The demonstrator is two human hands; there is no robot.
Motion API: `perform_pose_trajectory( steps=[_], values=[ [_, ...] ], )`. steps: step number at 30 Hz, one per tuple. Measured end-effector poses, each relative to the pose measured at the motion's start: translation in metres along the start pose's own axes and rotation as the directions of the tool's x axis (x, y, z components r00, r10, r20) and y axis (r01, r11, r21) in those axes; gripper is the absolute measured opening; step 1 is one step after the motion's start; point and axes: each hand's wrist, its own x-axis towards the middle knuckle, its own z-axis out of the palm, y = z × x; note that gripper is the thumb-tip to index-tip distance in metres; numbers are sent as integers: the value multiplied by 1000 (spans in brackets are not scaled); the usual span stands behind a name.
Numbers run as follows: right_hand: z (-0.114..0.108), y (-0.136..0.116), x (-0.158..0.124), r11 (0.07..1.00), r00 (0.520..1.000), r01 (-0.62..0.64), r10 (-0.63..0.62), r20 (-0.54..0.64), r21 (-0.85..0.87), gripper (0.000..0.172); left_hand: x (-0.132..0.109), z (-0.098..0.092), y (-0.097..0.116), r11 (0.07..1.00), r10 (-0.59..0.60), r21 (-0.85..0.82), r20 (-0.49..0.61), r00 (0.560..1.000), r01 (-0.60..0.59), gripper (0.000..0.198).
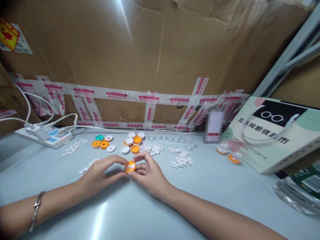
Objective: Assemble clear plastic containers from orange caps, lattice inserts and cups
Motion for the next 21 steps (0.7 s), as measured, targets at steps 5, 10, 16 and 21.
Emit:
perform_pose_trajectory(
  steps=[5, 10, 16, 21],
  values=[
    [-1, 2, 0, 999, 1000, -4, 4, 0, -48, 38, 23, -18, -10, 991, -55, 123, 4, 998, 54, 16],
    [0, 2, 0, 996, 1000, 7, -7, 3, -92, 38, 60, -27, -36, 946, -184, 286, 97, 978, 149, 23],
    [0, 1, -1, 995, 1000, 12, -11, 2, -103, 36, 77, -10, -58, 939, -263, 251, 77, 962, 236, 26],
    [-2, 2, -1, 997, 1000, 14, -14, 2, -70, 36, 75, -17, -49, 945, -322, 79, 63, 945, 317, 35]
  ],
)
